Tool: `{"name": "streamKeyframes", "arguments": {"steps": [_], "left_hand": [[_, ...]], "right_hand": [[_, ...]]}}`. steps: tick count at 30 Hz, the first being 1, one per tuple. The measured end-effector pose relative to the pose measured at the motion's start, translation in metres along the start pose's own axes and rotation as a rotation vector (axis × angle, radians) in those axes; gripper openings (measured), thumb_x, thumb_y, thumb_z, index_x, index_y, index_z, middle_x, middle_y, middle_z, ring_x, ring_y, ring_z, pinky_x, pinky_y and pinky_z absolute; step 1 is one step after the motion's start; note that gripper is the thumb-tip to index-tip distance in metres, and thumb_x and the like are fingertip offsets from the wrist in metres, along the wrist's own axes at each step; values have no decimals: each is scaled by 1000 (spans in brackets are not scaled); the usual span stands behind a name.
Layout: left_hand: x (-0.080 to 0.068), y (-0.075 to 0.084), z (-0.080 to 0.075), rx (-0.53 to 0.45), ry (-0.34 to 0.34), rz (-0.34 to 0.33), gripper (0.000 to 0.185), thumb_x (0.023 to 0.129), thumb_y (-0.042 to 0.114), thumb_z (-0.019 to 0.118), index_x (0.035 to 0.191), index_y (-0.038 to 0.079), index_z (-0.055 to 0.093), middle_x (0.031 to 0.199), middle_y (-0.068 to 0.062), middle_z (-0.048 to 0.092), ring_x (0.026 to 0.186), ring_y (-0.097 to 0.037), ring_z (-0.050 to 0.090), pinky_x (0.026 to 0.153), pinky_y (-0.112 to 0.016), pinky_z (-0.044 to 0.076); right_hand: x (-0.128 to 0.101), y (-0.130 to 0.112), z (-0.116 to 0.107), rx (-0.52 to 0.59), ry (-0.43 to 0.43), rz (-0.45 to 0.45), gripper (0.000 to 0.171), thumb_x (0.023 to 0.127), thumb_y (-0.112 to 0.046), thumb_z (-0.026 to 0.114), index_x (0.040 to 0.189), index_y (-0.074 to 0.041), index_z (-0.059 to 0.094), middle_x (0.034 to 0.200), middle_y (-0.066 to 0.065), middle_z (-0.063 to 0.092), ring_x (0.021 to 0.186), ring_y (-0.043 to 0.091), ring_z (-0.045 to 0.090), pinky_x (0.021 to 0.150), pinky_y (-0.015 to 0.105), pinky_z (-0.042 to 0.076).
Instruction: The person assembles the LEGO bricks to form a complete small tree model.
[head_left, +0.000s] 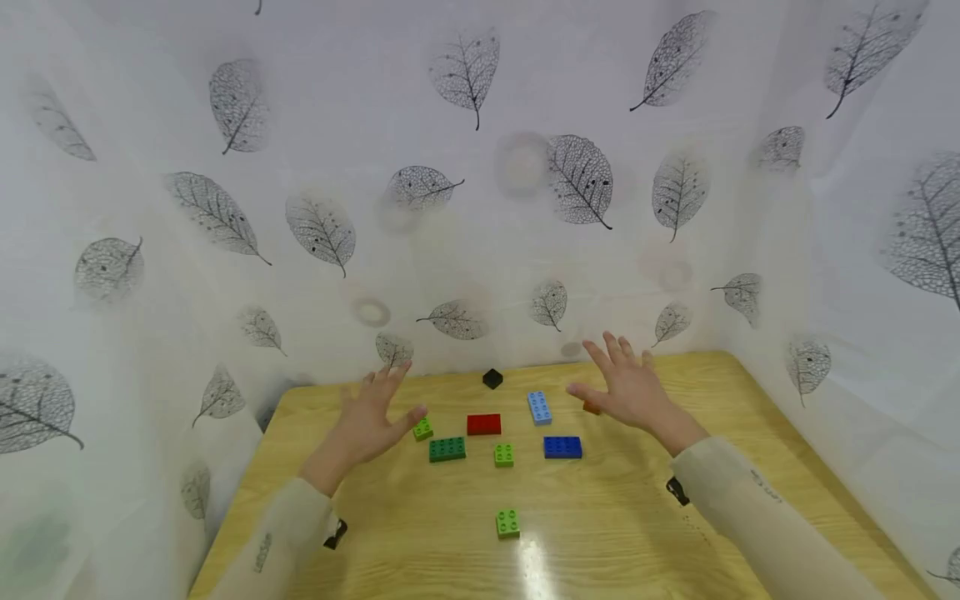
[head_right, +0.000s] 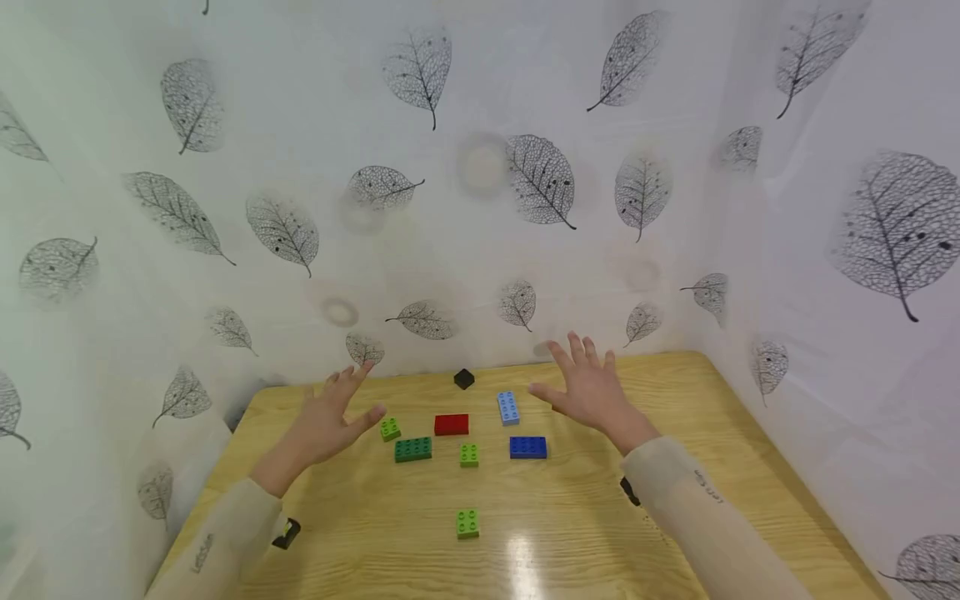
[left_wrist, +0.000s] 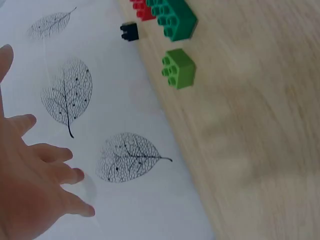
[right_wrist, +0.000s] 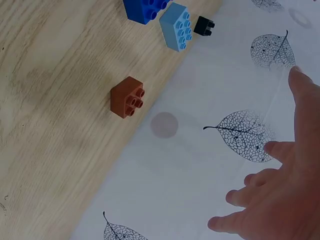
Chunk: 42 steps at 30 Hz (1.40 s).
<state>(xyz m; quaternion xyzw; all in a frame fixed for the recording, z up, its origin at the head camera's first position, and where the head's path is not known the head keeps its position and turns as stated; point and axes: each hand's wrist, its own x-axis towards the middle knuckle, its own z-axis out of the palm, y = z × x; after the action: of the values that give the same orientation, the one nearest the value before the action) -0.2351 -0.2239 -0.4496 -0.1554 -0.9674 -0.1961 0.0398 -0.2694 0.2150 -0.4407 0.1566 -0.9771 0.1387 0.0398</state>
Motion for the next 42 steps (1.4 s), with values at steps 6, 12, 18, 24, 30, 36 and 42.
{"name": "streamKeyframes", "arguments": {"steps": [6,12,18,24,30,36,42], "left_hand": [[-9,11,13,-98,-11,74,84,101,61,60,168,24,26,169,-18,36,155,-47,34,116,-85,10],[-19,22,25,-210,-51,73,81,101,59,63,167,27,29,169,-12,38,153,-44,39,124,-73,14],[-32,32,41,-311,-39,83,77,99,55,68,164,28,37,161,-15,50,141,-46,54,121,-74,22],[-43,37,56,-413,-24,122,68,97,47,73,157,27,49,147,-14,64,135,-38,62,113,-66,44],[-48,43,71,-468,-40,169,61,98,45,73,151,19,57,146,-12,65,135,-33,63,112,-62,47],[-51,49,88,-474,-51,237,54,98,36,76,144,12,62,142,-10,68,131,-28,66,109,-55,52],[-54,56,102,-457,-66,330,51,97,30,76,139,4,65,139,-13,70,130,-31,67,107,-50,54]], "right_hand": [[-1,-8,7,113,-4,-47,89,102,-63,57,166,-9,28,171,31,20,155,56,23,118,80,15],[-6,-19,18,283,-6,-88,83,102,-57,63,160,-3,40,168,29,30,100,31,72,104,60,51],[-12,-34,34,402,20,-90,74,101,-51,67,154,-2,50,158,22,50,133,43,61,110,62,47],[-16,-49,52,450,67,-149,62,98,-43,73,146,-6,60,146,16,64,135,40,60,109,60,49],[-19,-56,67,522,31,-168,60,97,-41,75,145,-6,61,145,14,65,133,37,62,109,59,50],[-20,-62,83,565,-58,-171,60,98,-44,74,144,-8,61,146,12,63,133,39,60,108,60,50],[-20,-69,94,581,-99,-157,55,97,-39,76,140,-8,63,144,12,63,134,40,58,108,62,49]]}}
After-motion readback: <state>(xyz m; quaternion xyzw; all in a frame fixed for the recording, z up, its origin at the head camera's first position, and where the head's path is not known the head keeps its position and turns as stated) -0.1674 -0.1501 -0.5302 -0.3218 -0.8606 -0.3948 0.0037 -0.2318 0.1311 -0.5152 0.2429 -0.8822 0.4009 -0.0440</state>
